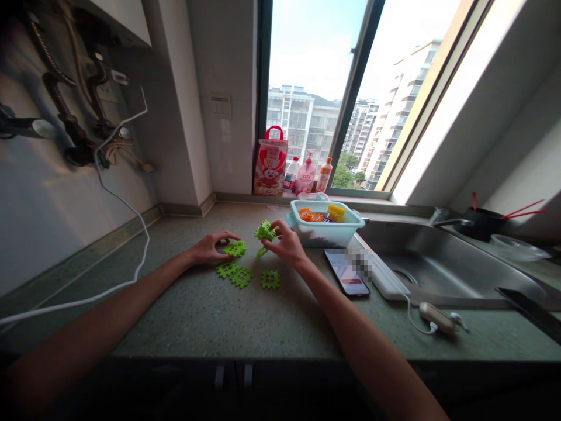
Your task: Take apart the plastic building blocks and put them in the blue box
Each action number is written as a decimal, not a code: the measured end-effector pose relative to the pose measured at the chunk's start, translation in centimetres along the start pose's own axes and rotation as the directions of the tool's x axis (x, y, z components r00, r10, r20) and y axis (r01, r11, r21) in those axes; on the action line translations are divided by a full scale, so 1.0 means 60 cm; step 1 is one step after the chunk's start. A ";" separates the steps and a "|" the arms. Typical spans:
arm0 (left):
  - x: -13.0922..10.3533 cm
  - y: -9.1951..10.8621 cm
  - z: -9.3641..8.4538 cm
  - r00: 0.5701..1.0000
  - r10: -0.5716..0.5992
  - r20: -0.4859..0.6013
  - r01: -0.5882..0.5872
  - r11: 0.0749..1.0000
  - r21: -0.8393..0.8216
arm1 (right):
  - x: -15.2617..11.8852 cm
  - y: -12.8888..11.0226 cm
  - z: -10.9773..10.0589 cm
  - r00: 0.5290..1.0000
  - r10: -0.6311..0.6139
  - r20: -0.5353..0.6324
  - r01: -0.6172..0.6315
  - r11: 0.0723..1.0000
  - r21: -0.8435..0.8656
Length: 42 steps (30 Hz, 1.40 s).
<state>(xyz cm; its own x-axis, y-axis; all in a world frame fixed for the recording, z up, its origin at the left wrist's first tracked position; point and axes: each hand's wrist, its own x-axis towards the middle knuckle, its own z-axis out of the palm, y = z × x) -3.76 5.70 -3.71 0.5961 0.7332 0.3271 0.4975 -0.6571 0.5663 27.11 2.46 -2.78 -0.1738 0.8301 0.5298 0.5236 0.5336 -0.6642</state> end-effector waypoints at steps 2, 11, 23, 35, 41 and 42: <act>-0.001 -0.001 -0.001 1.000 -0.018 0.006 0.019 1.000 -0.024 | 0.003 0.003 0.003 1.000 0.015 -0.014 -0.014 0.998 0.061; 0.000 0.002 -0.002 1.000 0.018 -0.023 -0.018 1.000 -0.001 | -0.007 0.009 -0.011 0.956 -0.112 0.270 0.145 0.984 -0.107; -0.007 0.000 -0.011 0.992 0.127 -0.001 -0.126 0.990 0.065 | -0.022 -0.011 0.000 0.885 -0.138 0.445 0.227 0.962 -0.153; -0.010 0.008 -0.008 0.983 0.172 -0.066 -0.166 0.982 0.088 | -0.020 -0.010 0.006 0.895 -0.121 0.429 0.265 0.917 -0.296; 0.013 0.025 -0.011 0.950 -0.155 -0.270 0.111 0.979 -0.172 | -0.021 -0.029 -0.011 0.882 -0.193 0.430 0.360 0.865 -0.350; 0.024 0.025 -0.011 0.936 -0.225 -0.271 0.165 0.960 -0.227 | -0.020 -0.031 -0.019 0.886 -0.218 0.410 0.377 0.853 -0.361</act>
<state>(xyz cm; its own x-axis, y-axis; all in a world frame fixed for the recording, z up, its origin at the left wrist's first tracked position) -2.60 5.87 -1.87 0.2752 0.8815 0.3837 0.4327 -0.4699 0.7693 27.27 0.28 -1.56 -0.6101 0.6856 0.3973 0.6824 0.7094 -0.1763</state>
